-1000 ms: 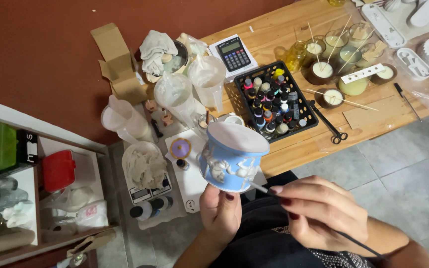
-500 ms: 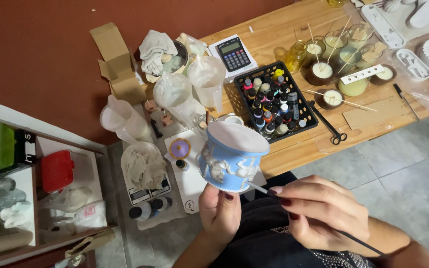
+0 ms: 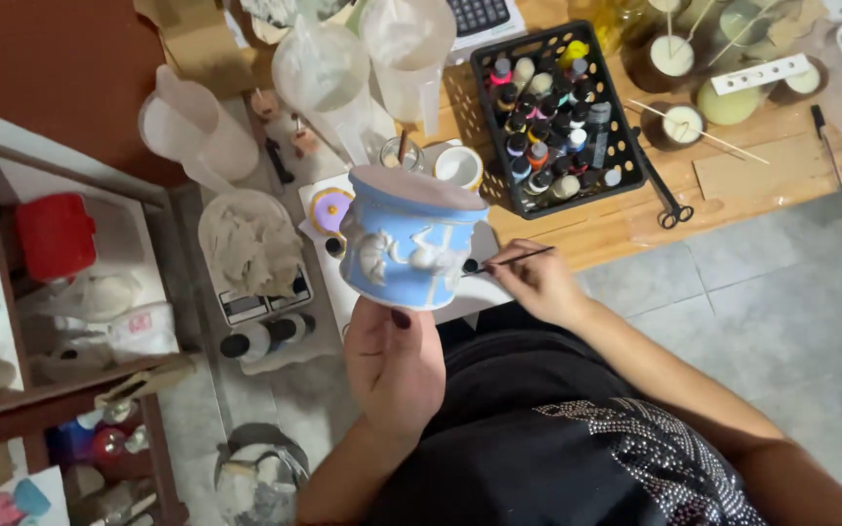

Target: Painting fine details on a decorative blue ceramic container using a thin paint brush.

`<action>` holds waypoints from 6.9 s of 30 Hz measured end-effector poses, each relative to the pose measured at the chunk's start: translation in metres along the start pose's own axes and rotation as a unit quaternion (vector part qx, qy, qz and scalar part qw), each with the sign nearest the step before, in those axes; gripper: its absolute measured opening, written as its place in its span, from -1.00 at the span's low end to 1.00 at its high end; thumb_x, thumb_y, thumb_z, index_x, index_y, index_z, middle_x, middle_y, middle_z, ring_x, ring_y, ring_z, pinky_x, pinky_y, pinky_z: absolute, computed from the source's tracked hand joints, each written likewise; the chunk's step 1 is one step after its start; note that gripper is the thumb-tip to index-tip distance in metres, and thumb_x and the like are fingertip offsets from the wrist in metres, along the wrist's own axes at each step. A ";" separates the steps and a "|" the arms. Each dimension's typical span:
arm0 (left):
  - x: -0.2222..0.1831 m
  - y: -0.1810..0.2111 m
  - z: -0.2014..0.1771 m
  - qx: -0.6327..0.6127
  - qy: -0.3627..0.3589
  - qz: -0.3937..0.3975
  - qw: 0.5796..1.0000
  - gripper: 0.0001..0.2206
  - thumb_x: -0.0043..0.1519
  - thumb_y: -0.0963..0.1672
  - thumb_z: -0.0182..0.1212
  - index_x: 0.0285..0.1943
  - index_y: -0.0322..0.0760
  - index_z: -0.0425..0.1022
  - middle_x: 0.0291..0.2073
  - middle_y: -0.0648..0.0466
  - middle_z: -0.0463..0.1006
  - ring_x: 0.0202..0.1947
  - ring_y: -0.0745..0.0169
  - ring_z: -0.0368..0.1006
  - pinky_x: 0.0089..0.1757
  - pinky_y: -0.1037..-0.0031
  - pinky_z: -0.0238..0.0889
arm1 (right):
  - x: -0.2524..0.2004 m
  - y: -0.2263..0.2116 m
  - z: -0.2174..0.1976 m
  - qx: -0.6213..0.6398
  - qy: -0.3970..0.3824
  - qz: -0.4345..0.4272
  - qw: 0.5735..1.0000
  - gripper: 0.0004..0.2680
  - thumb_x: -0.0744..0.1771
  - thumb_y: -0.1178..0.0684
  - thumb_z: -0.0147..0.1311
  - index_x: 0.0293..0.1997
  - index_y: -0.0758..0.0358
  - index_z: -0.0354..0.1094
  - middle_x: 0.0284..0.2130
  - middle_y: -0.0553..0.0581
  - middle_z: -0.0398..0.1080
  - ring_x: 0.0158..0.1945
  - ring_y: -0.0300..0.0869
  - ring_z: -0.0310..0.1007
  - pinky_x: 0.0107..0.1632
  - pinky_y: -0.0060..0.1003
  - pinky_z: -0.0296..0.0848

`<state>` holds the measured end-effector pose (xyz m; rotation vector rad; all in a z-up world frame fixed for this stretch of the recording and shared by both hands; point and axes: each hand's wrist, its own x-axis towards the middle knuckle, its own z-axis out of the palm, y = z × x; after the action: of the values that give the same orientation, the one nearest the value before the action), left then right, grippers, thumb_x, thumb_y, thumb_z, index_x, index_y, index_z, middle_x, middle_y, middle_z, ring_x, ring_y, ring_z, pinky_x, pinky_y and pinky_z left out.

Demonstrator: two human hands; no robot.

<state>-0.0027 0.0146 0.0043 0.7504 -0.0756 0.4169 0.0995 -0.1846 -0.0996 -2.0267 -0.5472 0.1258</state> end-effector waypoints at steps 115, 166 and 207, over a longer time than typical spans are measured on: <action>-0.001 0.026 0.030 0.098 -0.136 -0.117 0.979 -0.68 0.51 -0.16 -0.01 0.36 -0.55 0.33 0.13 0.03 0.50 0.12 0.38 0.35 0.20 0.51 0.17 | -0.036 -0.190 -0.096 -0.062 0.080 -0.346 0.933 -0.90 0.35 0.27 0.05 -0.06 0.39 0.34 -0.20 0.24 0.50 -0.21 -0.04 0.65 -0.15 -0.20 0.68; -0.001 0.028 0.031 0.109 -0.149 -0.134 0.974 -0.66 0.51 -0.15 0.00 0.37 -0.54 0.33 0.15 0.03 0.50 0.14 0.37 0.35 0.22 0.49 0.18 | -0.037 -0.195 -0.099 -0.050 0.076 -0.320 0.943 -0.90 0.35 0.25 0.05 -0.07 0.38 0.36 -0.24 0.24 0.52 -0.25 -0.08 0.64 -0.19 -0.22 0.66; -0.002 -0.014 -0.024 -0.029 0.038 -0.096 0.994 -0.73 0.53 -0.22 -0.05 0.33 -0.57 0.35 0.22 -0.08 0.48 0.27 0.23 0.34 0.34 0.35 0.10 | 0.011 0.045 0.023 -0.148 -0.003 -0.159 0.976 -0.96 0.28 0.20 0.21 -0.36 0.34 0.46 -0.30 0.19 0.48 -0.14 0.07 0.46 -0.11 -0.07 0.48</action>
<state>-0.0009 0.0215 -0.0229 0.6777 0.0559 0.2579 0.1167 -0.1799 -0.1485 -2.1939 -0.9306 -0.1515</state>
